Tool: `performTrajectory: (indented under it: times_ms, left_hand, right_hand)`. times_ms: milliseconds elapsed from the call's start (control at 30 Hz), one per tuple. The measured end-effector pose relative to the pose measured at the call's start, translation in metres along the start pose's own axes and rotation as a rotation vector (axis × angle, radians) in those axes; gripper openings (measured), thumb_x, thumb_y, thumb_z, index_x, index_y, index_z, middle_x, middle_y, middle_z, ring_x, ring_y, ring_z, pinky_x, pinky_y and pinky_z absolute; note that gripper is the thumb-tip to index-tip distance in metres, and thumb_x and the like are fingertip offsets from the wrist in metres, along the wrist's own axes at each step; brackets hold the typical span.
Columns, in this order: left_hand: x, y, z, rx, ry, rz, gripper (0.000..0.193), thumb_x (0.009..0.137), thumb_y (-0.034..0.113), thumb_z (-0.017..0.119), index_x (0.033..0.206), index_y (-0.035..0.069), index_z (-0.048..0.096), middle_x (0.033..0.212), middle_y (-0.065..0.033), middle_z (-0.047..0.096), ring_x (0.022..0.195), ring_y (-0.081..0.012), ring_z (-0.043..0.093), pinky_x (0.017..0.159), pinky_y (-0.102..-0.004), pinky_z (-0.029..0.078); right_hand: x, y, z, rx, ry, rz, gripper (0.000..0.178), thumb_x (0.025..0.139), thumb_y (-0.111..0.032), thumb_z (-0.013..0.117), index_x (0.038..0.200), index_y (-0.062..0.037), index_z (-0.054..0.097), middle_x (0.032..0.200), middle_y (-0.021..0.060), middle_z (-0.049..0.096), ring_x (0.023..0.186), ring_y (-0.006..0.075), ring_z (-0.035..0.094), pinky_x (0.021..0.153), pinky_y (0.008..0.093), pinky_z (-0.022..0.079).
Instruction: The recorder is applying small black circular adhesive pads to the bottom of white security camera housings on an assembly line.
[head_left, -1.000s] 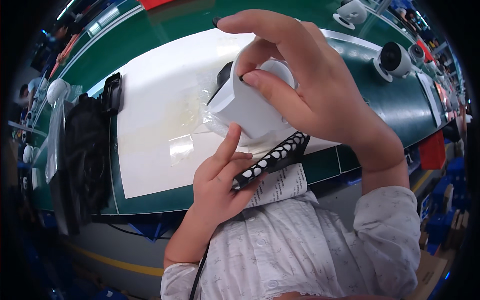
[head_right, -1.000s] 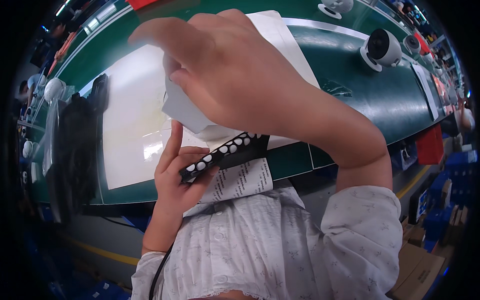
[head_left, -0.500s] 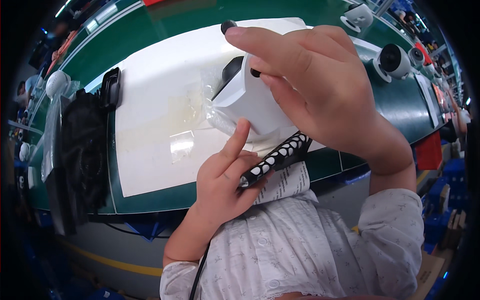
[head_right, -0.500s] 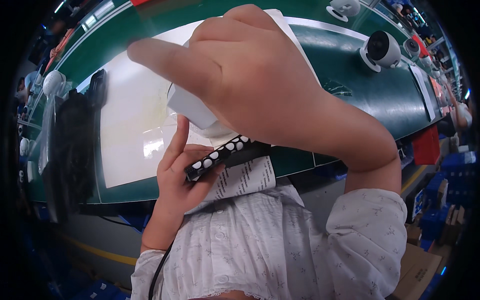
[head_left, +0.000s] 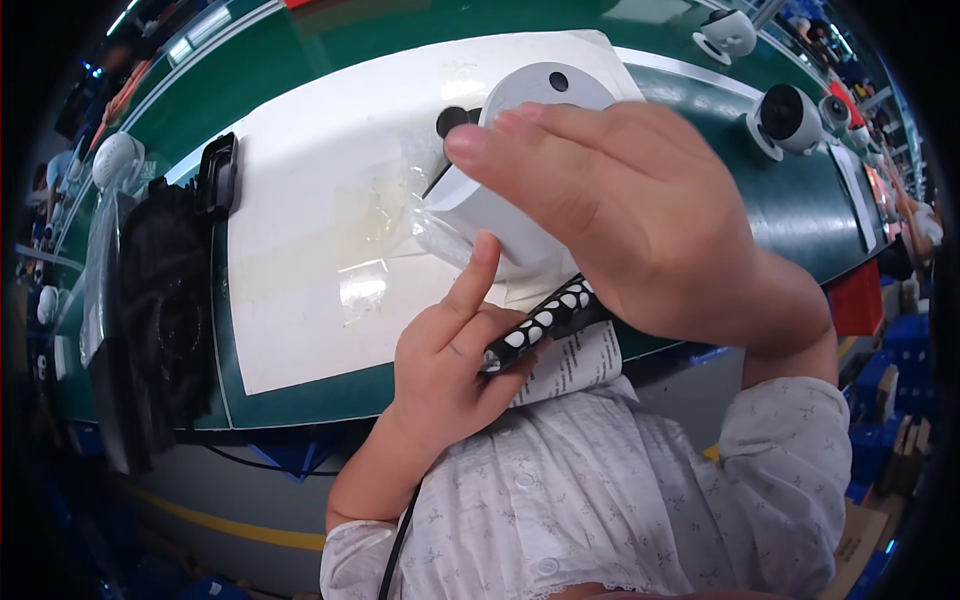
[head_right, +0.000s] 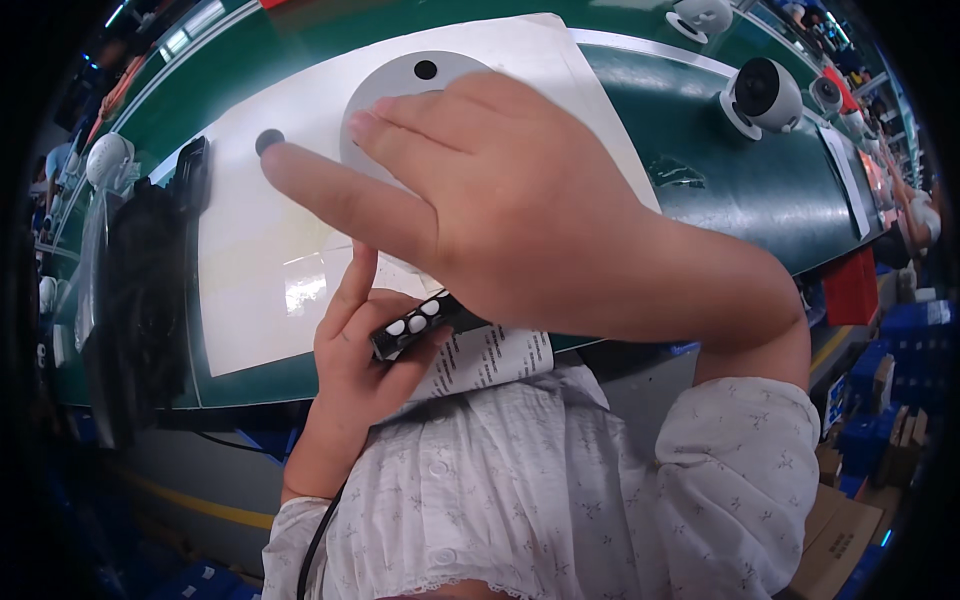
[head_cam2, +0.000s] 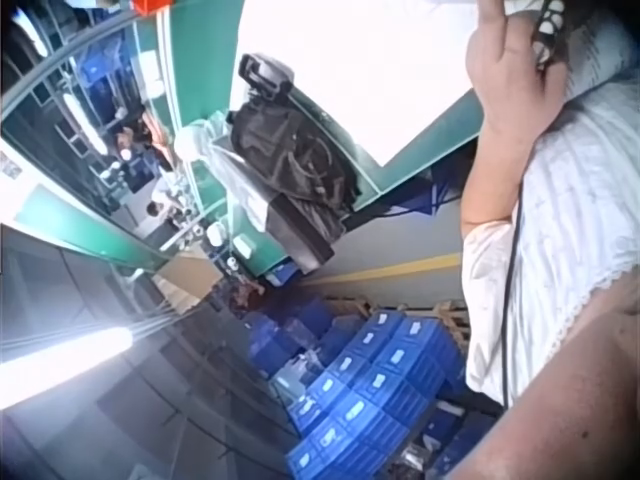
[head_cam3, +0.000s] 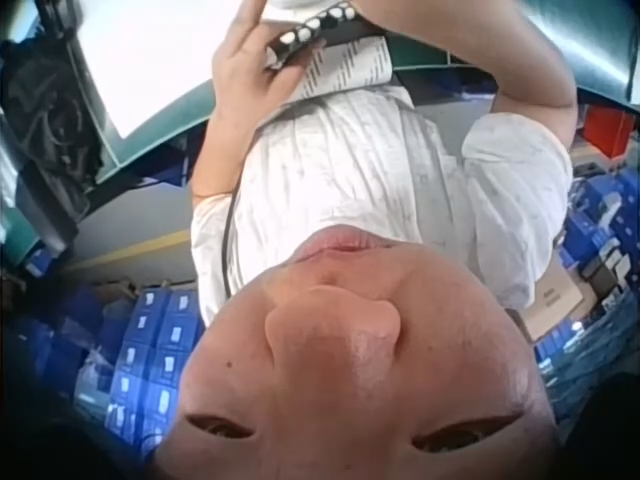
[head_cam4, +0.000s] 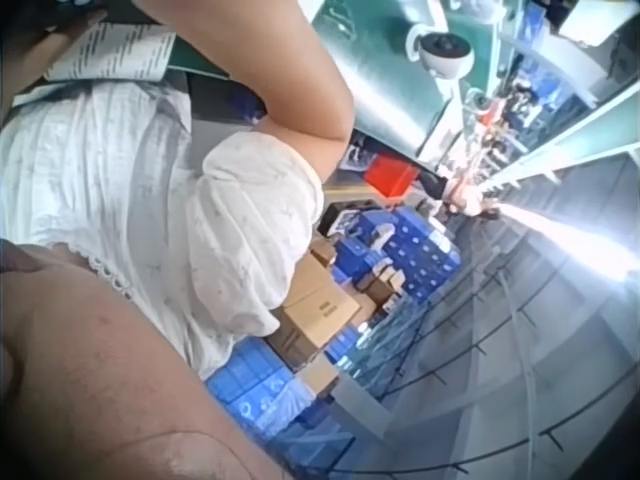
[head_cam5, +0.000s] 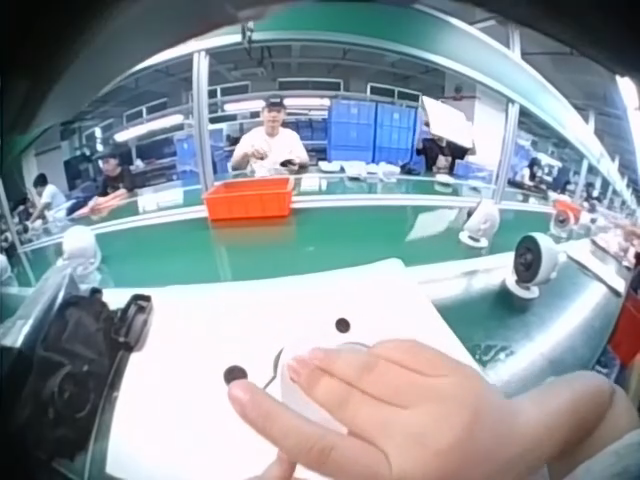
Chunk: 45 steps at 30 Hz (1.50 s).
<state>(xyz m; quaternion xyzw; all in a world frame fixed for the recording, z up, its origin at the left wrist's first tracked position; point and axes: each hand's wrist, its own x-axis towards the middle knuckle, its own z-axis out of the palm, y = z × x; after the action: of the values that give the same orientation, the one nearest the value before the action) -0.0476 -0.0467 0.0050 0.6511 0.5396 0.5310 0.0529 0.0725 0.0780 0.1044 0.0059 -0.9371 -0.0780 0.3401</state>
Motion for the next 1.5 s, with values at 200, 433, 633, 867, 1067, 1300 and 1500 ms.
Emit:
performTrajectory:
  times_ms: [200,433,633,867,1067,1300,1500]
  left_hand:
    - [0.001,-0.001,-0.002,0.021,-0.003,0.007,0.019,0.055,0.004,0.069,0.07,0.002,0.058,0.123,-0.023,0.041,0.063,-0.0219,0.059,0.055,-0.0271,0.046]
    - [0.003,0.004,-0.001,-0.01,-0.014,-0.038,0.019,0.057,0.001,0.068,0.071,0.0,0.056,0.124,-0.0242,0.04,0.061,-0.0206,0.06,0.055,-0.0256,0.047]
    - [0.003,0.004,0.001,-0.016,0.0,-0.032,0.02,0.058,-0.001,0.069,0.072,-0.001,0.054,0.125,-0.0254,0.038,0.064,-0.0209,0.061,0.057,-0.0255,0.047]
    - [0.003,0.003,0.001,-0.022,0.001,-0.014,0.02,0.059,-0.002,0.068,0.072,-0.002,0.053,0.125,-0.0262,0.038,0.064,-0.0211,0.061,0.058,-0.0256,0.048]
    - [0.003,0.004,-0.001,-0.01,-0.021,-0.004,0.021,0.059,-0.002,0.068,0.073,-0.002,0.052,0.125,-0.0259,0.038,0.066,-0.0213,0.062,0.06,-0.0258,0.048]
    - [0.002,0.001,0.001,0.02,-0.021,0.01,0.021,0.059,-0.003,0.068,0.075,-0.002,0.054,0.125,-0.0243,0.039,0.072,-0.022,0.062,0.063,-0.0262,0.049]
    - [-0.001,0.0,0.003,-0.018,0.012,-0.013,0.022,0.059,-0.006,0.065,0.079,0.0,0.058,0.126,-0.0229,0.038,0.079,-0.0228,0.062,0.064,-0.027,0.05]
  right_hand:
    - [-0.027,0.008,-0.005,0.325,0.03,0.342,0.021,0.075,-0.003,0.057,0.096,-0.0043,0.055,0.116,0.0147,0.05,0.116,0.0301,0.041,0.096,0.0393,0.028]
    - [-0.058,0.018,0.01,0.589,0.03,0.444,0.007,0.08,-0.008,0.052,0.086,-0.0051,0.054,0.128,0.0157,0.037,0.128,0.0332,0.018,0.101,0.0411,0.016]
    - [-0.054,0.007,0.013,0.594,0.026,0.494,0.007,0.08,-0.011,0.054,0.085,-0.0053,0.055,0.132,0.0171,0.033,0.128,0.0341,0.017,0.101,0.0415,0.015]
    - [-0.059,0.0,0.013,0.409,0.053,0.466,0.013,0.082,-0.017,0.053,0.087,-0.0057,0.059,0.126,0.0175,0.04,0.125,0.0334,0.026,0.1,0.0397,0.019]
    - [-0.071,-0.005,0.009,-0.018,-0.028,0.235,0.039,0.084,-0.041,0.044,0.097,-0.0066,0.06,0.118,0.0156,0.049,0.118,0.0333,0.036,0.095,0.0407,0.023]
    - [-0.077,-0.019,0.01,0.033,0.042,0.403,0.036,0.08,-0.038,0.054,0.097,-0.0072,0.06,0.122,0.0148,0.045,0.12,0.0354,0.031,0.096,0.0418,0.022]
    - [-0.069,-0.025,0.019,0.432,0.022,0.334,0.014,0.063,-0.014,0.068,0.076,-0.0112,0.064,0.12,0.0096,0.047,0.122,0.0322,0.029,0.095,0.0396,0.023]
